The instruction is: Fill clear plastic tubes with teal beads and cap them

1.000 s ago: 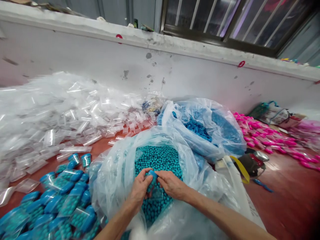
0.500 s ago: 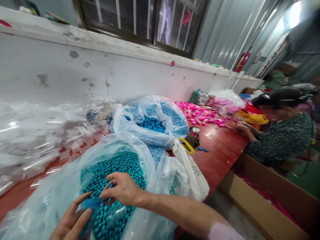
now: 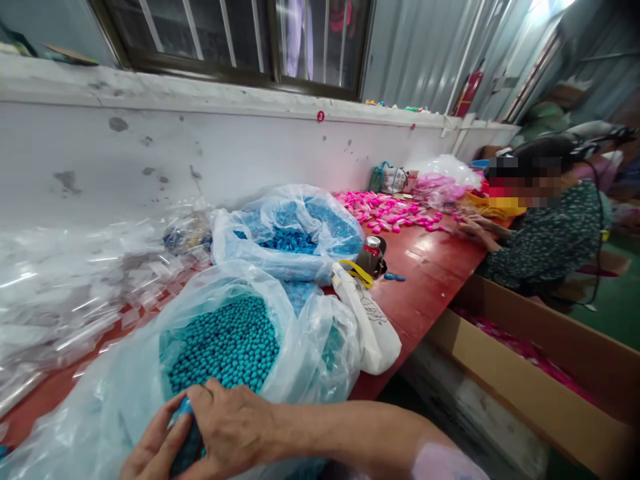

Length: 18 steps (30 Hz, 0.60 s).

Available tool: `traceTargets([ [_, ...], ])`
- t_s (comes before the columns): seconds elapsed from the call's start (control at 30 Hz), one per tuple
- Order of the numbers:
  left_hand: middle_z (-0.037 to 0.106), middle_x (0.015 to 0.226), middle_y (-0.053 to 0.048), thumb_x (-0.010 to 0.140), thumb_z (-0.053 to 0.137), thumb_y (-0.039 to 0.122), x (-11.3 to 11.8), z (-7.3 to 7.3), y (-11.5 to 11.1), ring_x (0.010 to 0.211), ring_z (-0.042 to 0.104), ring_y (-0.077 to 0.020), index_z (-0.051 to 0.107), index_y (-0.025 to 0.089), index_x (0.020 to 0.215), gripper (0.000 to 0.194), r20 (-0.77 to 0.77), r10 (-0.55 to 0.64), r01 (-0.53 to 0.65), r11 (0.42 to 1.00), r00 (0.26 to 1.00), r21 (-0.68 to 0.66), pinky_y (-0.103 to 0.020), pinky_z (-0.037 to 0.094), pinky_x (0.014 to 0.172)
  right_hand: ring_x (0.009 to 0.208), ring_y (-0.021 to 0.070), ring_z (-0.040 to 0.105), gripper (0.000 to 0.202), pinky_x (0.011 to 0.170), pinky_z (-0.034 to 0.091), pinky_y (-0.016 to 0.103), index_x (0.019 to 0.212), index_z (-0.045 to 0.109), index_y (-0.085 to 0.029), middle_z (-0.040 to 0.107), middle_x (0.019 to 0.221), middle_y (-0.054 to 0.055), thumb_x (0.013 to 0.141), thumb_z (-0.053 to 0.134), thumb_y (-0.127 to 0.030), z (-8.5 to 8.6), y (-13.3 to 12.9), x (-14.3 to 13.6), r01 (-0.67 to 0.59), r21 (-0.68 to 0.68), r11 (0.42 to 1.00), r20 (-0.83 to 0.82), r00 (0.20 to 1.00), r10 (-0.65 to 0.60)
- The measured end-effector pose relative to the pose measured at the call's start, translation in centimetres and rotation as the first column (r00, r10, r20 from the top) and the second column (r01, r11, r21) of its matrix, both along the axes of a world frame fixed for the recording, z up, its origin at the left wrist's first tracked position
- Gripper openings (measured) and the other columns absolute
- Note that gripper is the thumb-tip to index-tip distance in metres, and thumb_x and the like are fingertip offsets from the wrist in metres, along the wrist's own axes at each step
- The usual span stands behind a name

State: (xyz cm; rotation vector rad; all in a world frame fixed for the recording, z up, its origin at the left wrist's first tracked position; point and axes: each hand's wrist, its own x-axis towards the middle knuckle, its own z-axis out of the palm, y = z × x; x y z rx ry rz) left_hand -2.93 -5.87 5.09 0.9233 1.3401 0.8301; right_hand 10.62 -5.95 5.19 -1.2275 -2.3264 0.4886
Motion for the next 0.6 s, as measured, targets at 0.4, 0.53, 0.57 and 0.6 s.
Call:
traceTargets([
  [0.4, 0.053, 0.047, 0.009, 0.046, 0.072, 0.058, 0.9, 0.5, -2.2, 0.042, 0.050, -0.0110, 0.049, 0.022, 0.095, 0.065, -0.094, 0.006, 0.008, 0.989, 0.996, 0.146, -0.018, 0.042, 0.042, 0.071, 0.0253, 0.056, 0.084, 0.049, 0.049, 0.035, 0.121, 0.034, -0.007, 0.054, 0.095, 0.013, 0.065, 0.052, -0.067, -1.3, -2.7, -1.0, 0.070, 0.102, 0.992, 0.022, 0.997, -0.073],
  [0.53, 0.048, 0.044, 0.010, 0.054, 0.065, 0.060, -2.3, 1.6, -2.3, 0.033, 0.040, -0.0078, 0.049, 0.024, 0.104, 0.064, -0.180, 0.069, -0.032, 0.979, 0.981, 0.203, -0.016, 0.032, 0.031, 0.097, 0.0257, 0.053, 0.067, 0.077, 0.046, 0.038, 0.128, 0.031, -0.014, 0.051, 0.114, 0.014, 0.077, 0.055, -0.050, 2.2, -5.6, 2.9, -0.031, 0.134, 0.990, 0.067, 0.997, 0.022],
  [0.57, 0.053, 0.049, 0.009, 0.054, 0.064, 0.060, -3.8, 1.9, -2.4, 0.036, 0.044, -0.0090, 0.050, 0.025, 0.106, 0.064, -0.216, 0.125, -0.077, 0.973, 0.969, 0.217, -0.017, 0.036, 0.033, 0.100, 0.0248, 0.051, 0.061, 0.082, 0.044, 0.038, 0.126, 0.035, -0.016, 0.051, 0.115, 0.013, 0.078, 0.056, -0.045, 2.6, -6.3, 4.3, -0.018, 0.124, 0.992, 0.073, 0.997, 0.009],
  [0.6, 0.058, 0.056, 0.006, 0.054, 0.065, 0.059, -5.5, 2.2, -2.4, 0.041, 0.050, -0.0110, 0.051, 0.026, 0.106, 0.063, -0.271, 0.197, -0.130, 0.960, 0.942, 0.248, -0.019, 0.041, 0.036, 0.103, 0.0246, 0.050, 0.058, 0.085, 0.041, 0.039, 0.126, 0.037, -0.017, 0.052, 0.116, 0.012, 0.078, 0.058, -0.042, 2.6, -7.0, 5.9, 0.019, 0.109, 0.994, 0.093, 0.995, -0.029],
])
